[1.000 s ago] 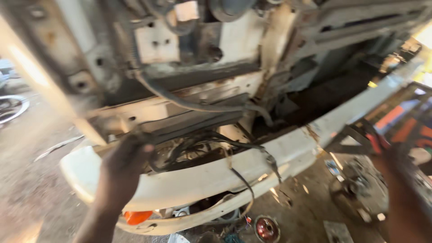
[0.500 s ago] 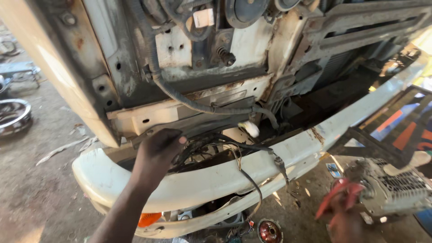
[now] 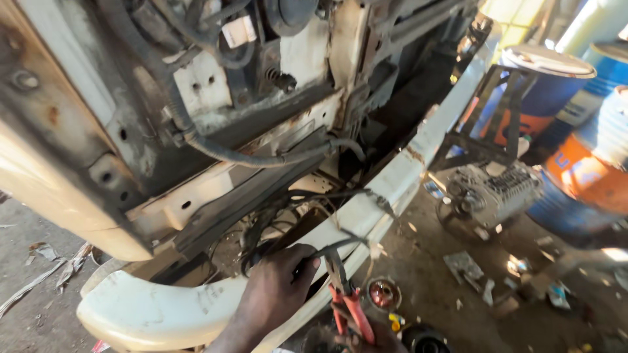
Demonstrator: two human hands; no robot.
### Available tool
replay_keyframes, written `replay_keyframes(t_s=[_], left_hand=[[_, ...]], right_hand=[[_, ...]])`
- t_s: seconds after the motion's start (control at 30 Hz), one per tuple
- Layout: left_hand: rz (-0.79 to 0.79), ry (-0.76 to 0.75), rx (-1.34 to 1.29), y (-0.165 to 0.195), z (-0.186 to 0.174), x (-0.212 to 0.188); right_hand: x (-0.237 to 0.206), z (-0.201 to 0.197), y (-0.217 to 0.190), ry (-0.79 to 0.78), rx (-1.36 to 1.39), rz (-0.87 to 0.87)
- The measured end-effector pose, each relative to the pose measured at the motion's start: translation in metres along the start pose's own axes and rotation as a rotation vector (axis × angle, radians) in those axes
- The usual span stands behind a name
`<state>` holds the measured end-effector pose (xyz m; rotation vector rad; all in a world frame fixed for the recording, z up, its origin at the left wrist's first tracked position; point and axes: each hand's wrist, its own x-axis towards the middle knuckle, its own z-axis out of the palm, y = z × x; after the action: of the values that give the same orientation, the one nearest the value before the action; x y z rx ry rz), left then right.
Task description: The person is working underneath a vehicle, using pliers to cut and manipulate electrical wires. They are seen stripping wire insulation and adjusting connections within the vehicle's undercarriage.
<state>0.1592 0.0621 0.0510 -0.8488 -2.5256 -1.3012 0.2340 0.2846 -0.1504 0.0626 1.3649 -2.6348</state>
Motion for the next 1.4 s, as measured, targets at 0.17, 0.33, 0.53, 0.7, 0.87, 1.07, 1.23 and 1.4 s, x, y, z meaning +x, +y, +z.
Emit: replay_keyframes(t_s=[0.17,0.33,0.53,0.7,0.87,1.07,1.23,1.4], left_hand=[[-0.099,-0.133,-0.027,-0.010,-0.028,-0.016],[-0.068,-0.308,-0.048,-0.014,-0.040,-0.029],[-0.088,-0.428,-0.134,-0.022,-0.049,-0.032],[-0.183,-0.509,-0.297,-0.037,-0.046,-0.033],[-0.194,-0.558,-0.402,-0.050,-0.039,-0.033],[-0.256,-0.624,-0.344,-0.052,-0.039,-0.031],[-0.178,-0.620,-0.382,-0.051,-0.037,-0.030],[-0.087,-0.636,-0.300,-0.046,-0.034,-0.030]], right_hand=[[-0.031,0.028,0.011,0.001,-0.049,-0.060],[-0.053,0.059,0.017,0.054,-0.142,-0.100],[-0.072,0.084,0.020,0.203,-0.383,-0.069],[-0.072,0.089,0.033,0.246,-0.531,-0.102],[-0.074,0.086,0.036,0.134,-0.450,-0.064],[-0.074,0.084,0.032,0.104,-0.413,-0.174],[-0.069,0.081,0.043,0.201,-0.342,-0.139],[-0.067,0.069,0.060,0.188,-0.341,-0.040]])
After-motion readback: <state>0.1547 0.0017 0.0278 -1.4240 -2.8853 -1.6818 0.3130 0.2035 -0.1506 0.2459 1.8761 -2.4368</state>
